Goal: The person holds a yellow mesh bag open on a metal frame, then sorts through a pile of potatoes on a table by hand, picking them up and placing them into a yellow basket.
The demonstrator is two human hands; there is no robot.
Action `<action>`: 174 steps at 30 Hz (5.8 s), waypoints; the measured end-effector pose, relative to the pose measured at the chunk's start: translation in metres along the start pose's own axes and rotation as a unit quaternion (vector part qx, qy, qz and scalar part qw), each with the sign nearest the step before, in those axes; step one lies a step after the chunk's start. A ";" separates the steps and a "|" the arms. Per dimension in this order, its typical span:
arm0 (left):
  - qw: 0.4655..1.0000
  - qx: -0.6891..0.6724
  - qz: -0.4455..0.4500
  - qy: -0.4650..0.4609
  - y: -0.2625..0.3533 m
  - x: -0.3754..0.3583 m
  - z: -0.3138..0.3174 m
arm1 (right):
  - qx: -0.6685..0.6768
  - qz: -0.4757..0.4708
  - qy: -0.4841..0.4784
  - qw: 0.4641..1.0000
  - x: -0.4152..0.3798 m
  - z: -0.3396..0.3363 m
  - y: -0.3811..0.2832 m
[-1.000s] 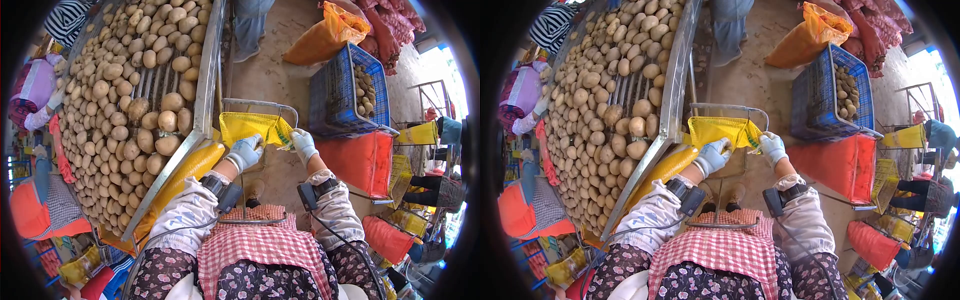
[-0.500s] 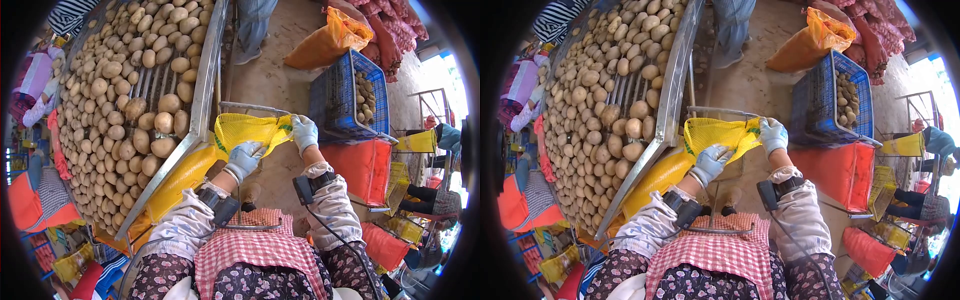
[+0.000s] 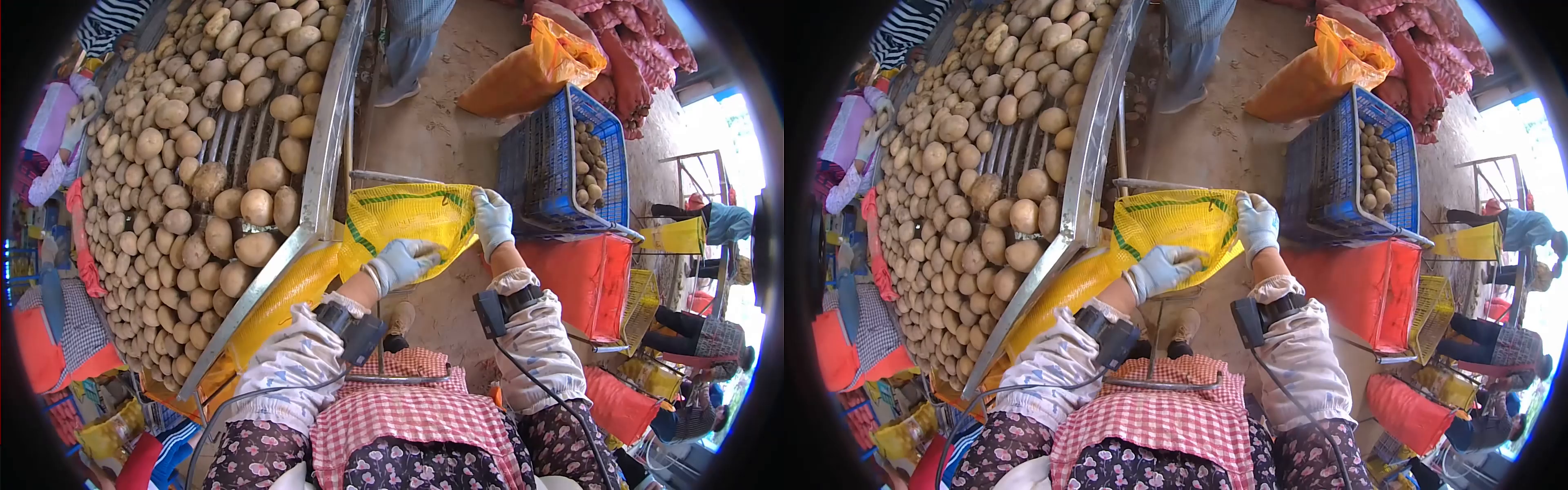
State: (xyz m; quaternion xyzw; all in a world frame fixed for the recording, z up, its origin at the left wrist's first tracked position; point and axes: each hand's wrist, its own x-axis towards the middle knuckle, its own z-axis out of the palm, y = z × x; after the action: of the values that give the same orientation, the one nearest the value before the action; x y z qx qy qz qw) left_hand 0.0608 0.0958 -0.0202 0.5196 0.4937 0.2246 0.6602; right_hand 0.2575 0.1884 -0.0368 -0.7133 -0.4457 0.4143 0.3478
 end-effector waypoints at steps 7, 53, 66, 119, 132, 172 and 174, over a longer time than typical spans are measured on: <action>0.928 0.369 0.057 0.001 -0.002 -0.019 0.004 | -0.031 -0.018 0.029 0.999 -0.022 0.002 -0.001; 0.889 0.441 -0.121 0.007 -0.033 -0.013 -0.028 | 0.184 0.050 -0.143 0.971 -0.052 0.011 0.040; 0.897 0.440 0.023 0.043 -0.042 -0.031 -0.014 | 0.135 0.043 0.022 0.990 -0.019 0.032 0.010; 0.752 0.654 0.078 -0.020 0.008 -0.134 -0.059 | -0.471 -0.444 -0.217 0.730 -0.192 -0.004 -0.028; 0.874 0.226 0.144 0.406 0.003 -0.034 -0.039 | -0.394 -0.435 -0.167 0.792 -0.167 -0.023 -0.001; 0.785 -0.020 0.013 0.619 -0.005 0.044 -0.058 | -0.308 -0.391 -0.239 0.834 -0.105 -0.074 0.017; 0.789 -0.046 0.008 0.613 -0.003 0.047 -0.060 | -0.336 -0.375 -0.249 0.827 -0.104 -0.075 0.013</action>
State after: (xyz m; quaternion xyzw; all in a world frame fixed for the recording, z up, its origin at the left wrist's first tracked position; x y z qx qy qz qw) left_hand 0.0260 0.1607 -0.0407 0.2459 0.7791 0.5240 0.2407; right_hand 0.3031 0.0783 0.0125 -0.4362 -0.8621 0.2406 0.0926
